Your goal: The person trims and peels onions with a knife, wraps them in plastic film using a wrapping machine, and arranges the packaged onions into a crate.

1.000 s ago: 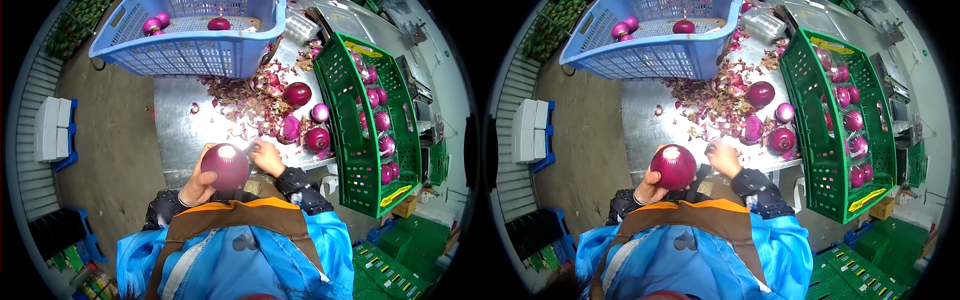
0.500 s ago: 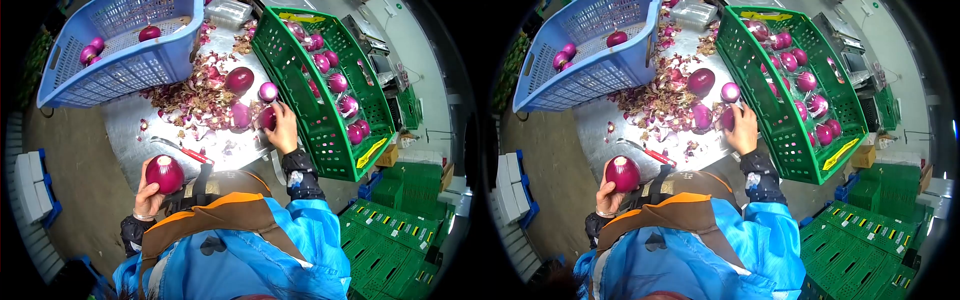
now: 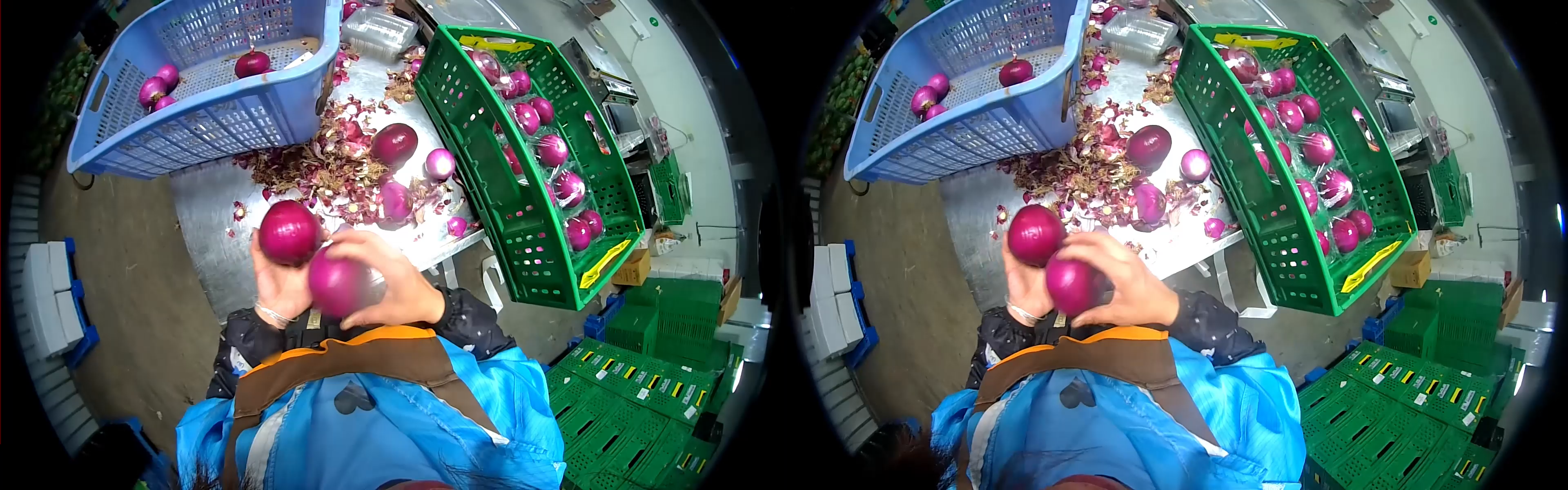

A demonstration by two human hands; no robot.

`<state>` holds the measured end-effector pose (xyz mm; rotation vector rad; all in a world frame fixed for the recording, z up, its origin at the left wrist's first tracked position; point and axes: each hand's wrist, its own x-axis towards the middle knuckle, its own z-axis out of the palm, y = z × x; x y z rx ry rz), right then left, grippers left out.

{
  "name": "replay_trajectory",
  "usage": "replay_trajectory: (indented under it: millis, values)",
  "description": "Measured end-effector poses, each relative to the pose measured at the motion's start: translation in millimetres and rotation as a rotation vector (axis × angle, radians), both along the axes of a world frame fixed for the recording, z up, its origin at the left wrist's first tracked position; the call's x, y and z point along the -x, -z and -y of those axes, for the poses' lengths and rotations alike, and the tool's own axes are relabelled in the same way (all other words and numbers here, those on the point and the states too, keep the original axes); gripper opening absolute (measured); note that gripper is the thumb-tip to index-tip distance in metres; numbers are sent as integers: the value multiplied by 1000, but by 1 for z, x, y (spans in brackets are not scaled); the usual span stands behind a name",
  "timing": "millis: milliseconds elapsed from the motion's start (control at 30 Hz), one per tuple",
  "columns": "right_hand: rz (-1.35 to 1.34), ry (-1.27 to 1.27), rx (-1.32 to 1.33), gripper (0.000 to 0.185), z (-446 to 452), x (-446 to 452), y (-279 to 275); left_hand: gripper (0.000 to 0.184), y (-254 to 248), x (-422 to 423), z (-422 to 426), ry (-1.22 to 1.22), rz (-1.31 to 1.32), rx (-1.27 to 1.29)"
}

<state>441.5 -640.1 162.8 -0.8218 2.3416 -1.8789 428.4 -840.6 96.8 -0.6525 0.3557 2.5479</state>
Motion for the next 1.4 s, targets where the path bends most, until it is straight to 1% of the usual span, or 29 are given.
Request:
replay_trajectory:
  millis: [33, 67, 100, 167, 200, 233, 267, 367, 433, 467, 500, 567, 600, 633, 667, 700, 733, 800, 867, 900, 967, 1067, 1167, 1200, 1233, 1267, 1300, 1367, 1400]
  values:
    - [22, -98, 17, 65, 3, 6, -1, 86, 4, -4, 0, 62, -7, 9]
    - [-74, 6, 82, 58, -1, 17, 12, 87, 12, -5, 2, 171, -103, -161]
    - [-49, 107, 79, 59, -12, 38, 15, 88, 13, -8, 5, 184, -85, -236]
    - [-51, 390, -125, 70, -34, 90, 44, 90, 11, -12, 9, 184, -49, -377]
    - [-229, 530, -354, 78, -44, 115, 58, 90, 6, -14, 10, 167, -34, -442]
    - [-195, 578, -431, 83, -56, 140, 83, 90, 1, -15, 12, 149, -22, -506]
    - [-146, 626, -607, 88, -64, 159, 102, 88, -4, -13, 12, 155, -46, -541]
    - [165, 601, -662, 79, -80, 196, 160, 88, 15, -14, 22, 164, -297, -561]
    - [131, 641, -583, 72, -82, 198, 152, 82, 14, -15, 28, 145, -337, -556]
    - [51, 717, -485, 68, -88, 200, 165, 81, 12, -17, 31, 134, -323, -538]
    - [83, 772, -383, 67, -87, 193, 156, 80, 10, -18, 33, 125, -304, -521]
    - [259, 810, 113, 66, -87, 178, 137, 80, 9, -15, 33, 172, -287, -620]
    - [387, 597, 451, 63, -89, 162, 123, 79, 11, -18, 32, 191, -267, -673]
    - [512, 380, 784, 60, -85, 137, 92, 79, 14, -23, 31, 216, -239, -727]
    - [568, 146, 885, 57, -74, 108, 56, 83, 20, -23, 27, 225, -319, -599]
    - [539, -45, 871, 60, -74, 89, 57, 86, 25, -23, 23, 236, -393, -468]
    - [434, -135, 768, 60, -59, 66, 32, 88, 14, -20, 19, 236, -395, -458]
    - [400, -47, 519, 76, -35, 29, 8, 90, -4, -14, 14, 239, -400, -414]
    - [236, -362, 696, 92, -23, 13, 16, 92, -15, -11, 14, 231, -383, -391]
    - [218, -309, 627, 90, -17, 2, 9, 95, -19, -13, 12, 198, -344, -425]
    - [-34, -250, 353, 84, -13, -2, 10, 102, -28, -15, 9, 129, -270, -494]
    - [52, -290, 63, 61, -17, -1, -1, 106, -42, -15, 6, 182, -310, -232]
    - [-212, -469, -151, 38, -37, 25, -11, 100, -26, -21, 11, 288, -452, -264]
    - [95, -226, -78, 32, -49, 36, -5, 97, -27, -19, 9, 332, -540, -258]
    - [394, 20, -4, 28, -64, 50, 9, 99, -27, -19, 7, 322, -635, -183]
    - [252, 277, -237, 35, -79, 76, 24, 102, -26, -19, 5, 309, -735, -109]
    - [-295, 376, -566, 45, -102, 107, 59, 104, -31, -20, 6, 321, -767, -62]
    - [-448, 553, -1053, 35, -127, 128, 121, 106, -43, -22, 9, 342, -789, 73]
    - [-413, 480, -1179, 32, -134, 130, 141, 108, -48, -25, 10, 349, -793, 134]
